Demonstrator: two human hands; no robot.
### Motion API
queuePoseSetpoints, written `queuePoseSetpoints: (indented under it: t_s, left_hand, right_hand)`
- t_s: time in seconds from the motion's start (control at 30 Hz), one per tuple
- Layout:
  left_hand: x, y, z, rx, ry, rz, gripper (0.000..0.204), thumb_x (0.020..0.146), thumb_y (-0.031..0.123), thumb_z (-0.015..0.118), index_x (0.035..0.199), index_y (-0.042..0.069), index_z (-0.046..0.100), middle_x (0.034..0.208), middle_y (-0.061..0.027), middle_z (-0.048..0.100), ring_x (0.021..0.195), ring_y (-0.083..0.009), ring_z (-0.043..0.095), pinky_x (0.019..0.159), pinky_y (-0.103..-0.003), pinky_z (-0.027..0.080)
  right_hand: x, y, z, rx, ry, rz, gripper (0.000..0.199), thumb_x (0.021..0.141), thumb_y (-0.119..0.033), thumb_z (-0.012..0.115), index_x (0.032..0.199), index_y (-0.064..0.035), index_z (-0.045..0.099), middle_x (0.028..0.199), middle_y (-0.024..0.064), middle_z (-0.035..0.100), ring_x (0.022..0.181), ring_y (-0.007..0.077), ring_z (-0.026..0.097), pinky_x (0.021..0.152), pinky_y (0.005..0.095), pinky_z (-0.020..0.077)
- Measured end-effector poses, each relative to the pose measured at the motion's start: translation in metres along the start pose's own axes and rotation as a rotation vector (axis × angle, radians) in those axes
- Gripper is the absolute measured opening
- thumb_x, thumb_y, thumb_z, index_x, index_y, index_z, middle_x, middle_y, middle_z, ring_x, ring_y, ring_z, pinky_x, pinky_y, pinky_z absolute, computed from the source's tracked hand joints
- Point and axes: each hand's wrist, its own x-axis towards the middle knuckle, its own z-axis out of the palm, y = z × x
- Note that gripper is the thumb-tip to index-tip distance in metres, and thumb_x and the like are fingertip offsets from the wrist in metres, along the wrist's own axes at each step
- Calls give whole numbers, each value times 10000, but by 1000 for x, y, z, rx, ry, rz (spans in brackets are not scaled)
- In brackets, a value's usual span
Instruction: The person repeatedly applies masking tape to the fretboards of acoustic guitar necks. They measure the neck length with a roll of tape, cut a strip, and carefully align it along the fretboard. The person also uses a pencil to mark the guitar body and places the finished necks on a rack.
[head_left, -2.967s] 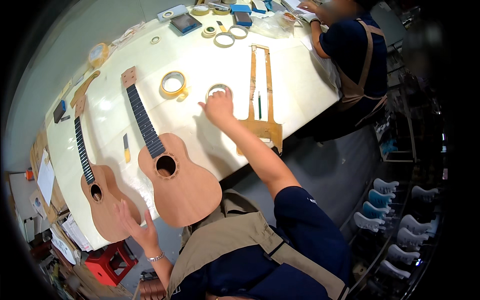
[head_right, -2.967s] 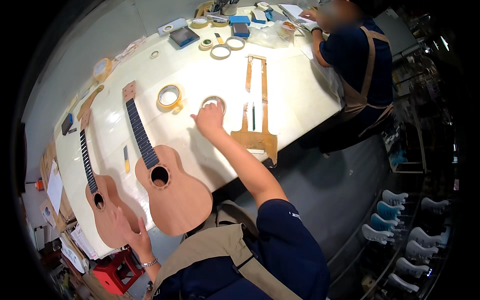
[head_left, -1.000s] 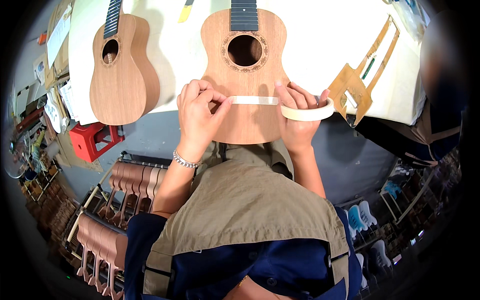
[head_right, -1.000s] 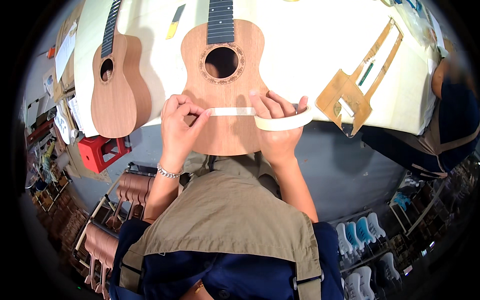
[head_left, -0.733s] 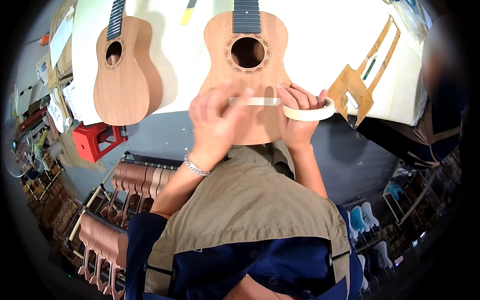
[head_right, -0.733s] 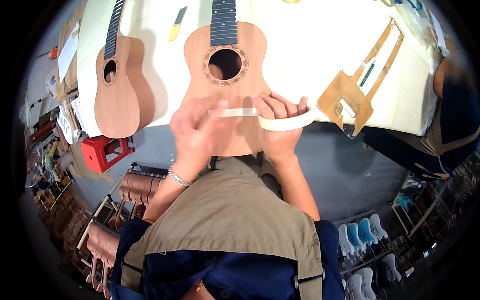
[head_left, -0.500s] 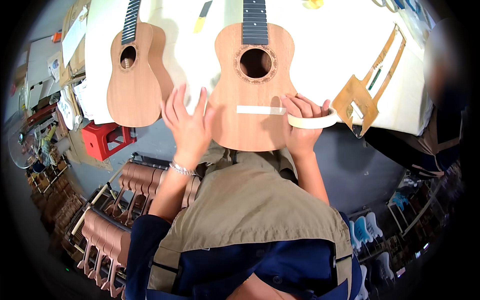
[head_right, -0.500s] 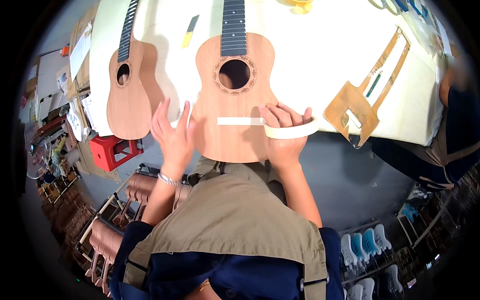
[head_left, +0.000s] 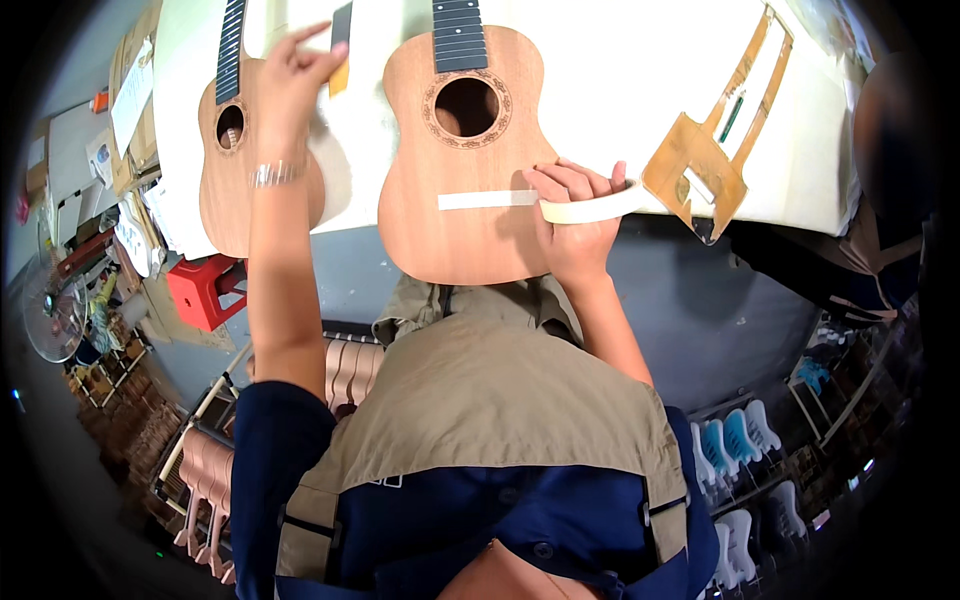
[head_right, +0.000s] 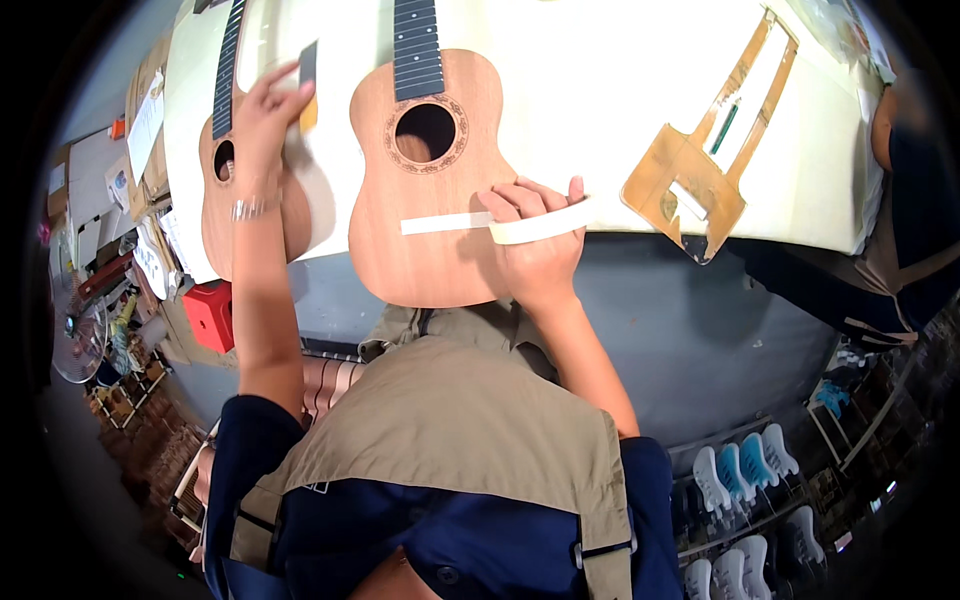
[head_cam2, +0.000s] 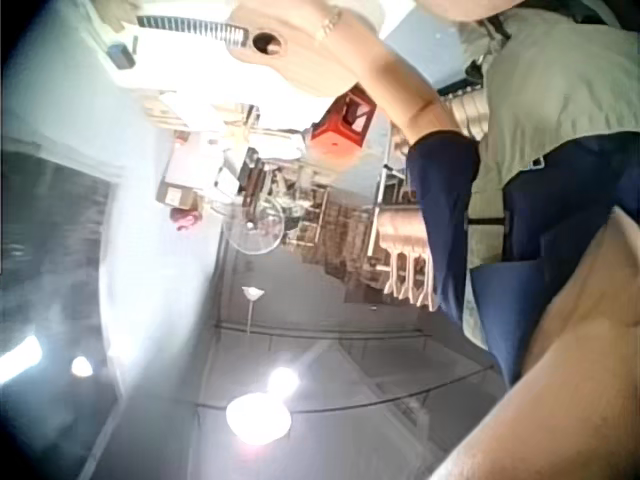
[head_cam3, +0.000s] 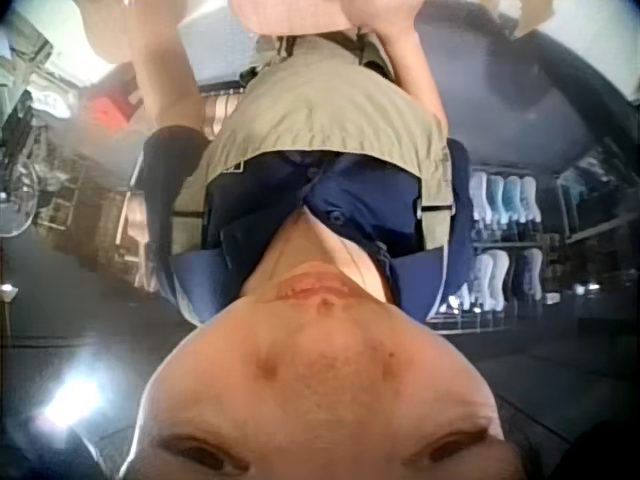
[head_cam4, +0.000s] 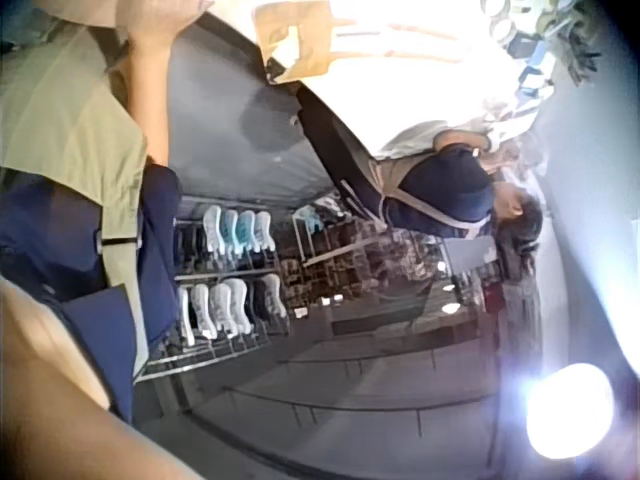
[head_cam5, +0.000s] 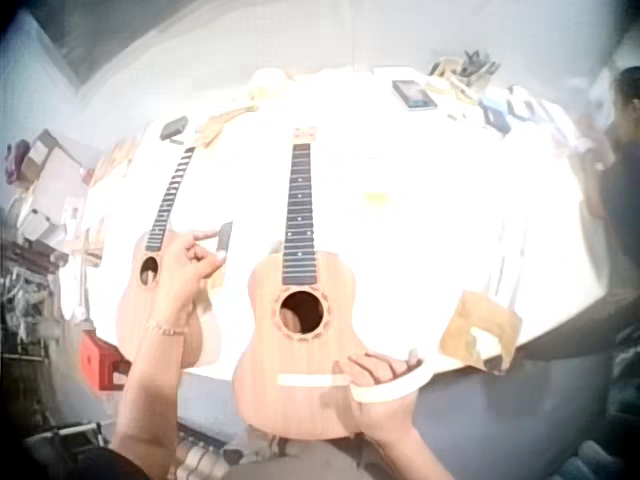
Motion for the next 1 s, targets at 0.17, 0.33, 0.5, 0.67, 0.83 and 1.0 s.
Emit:
queuePoseSetpoints:
  t_s: [0.17, 0.33, 0.5, 0.67, 0.83, 1.0]
  left_hand:
    - [-126, 24, 33, -297, -441, -341, 110, 856, 130, 663, 917, 57, 609, 726, 0, 624, 622, -62, 610, 548, -183, 493]
    - [-148, 28, 68, -270, -584, -458, 151, 889, 145, 621, 864, 19, 542, 723, -29, 631, 624, -69, 628, 550, -184, 518]
    - [-143, 30, 73, -112, -607, -414, 155, 875, 127, 614, 837, -8, 548, 716, -58, 646, 607, -88, 642, 540, -206, 528]
    - [-141, 28, 73, -36, -597, -381, 130, 856, 108, 624, 828, 0, 557, 700, -57, 653, 597, -96, 648, 527, -210, 514]
    - [-139, 6, 56, -186, -579, -247, 120, 861, 121, 637, 842, 22, 572, 708, -28, 623, 592, -68, 599, 510, -203, 466]
    - [-74, -34, -104, -349, 133, -27, 101, 923, 125, 574, 982, 43, 582, 856, -3, 594, 739, -82, 565, 655, -224, 484]
  right_hand:
    - [-2, 0, 5, 37, -9, -9, 239, 698, -101, 667, 918, -193, 667, 922, -40, 624, 919, 183, 601, 1046, 490, 266]
    - [1, -2, -1, 100, -37, 10, 275, 684, -65, 689, 934, -179, 675, 939, -32, 626, 937, 197, 593, 1061, 493, 239]
    - [2, -2, 0, 59, 16, -12, 282, 642, -140, 693, 915, -197, 646, 912, -40, 607, 905, 183, 598, 1040, 475, 281]
    - [-2, -17, -4, 241, 18, -51, 208, 697, -72, 630, 881, -165, 655, 990, -13, 609, 930, 209, 585, 1004, 483, 323]
    - [-12, -75, -23, 559, -52, -514, 314, 758, -46, 560, 1037, -162, 648, 1184, 45, 618, 1194, 188, 535, 1081, 457, 265]
    - [19, -111, 25, 1062, 133, 312, 337, 827, 101, 549, 1130, -43, 521, 1134, 133, 599, 1171, 238, 536, 1096, 436, 291]
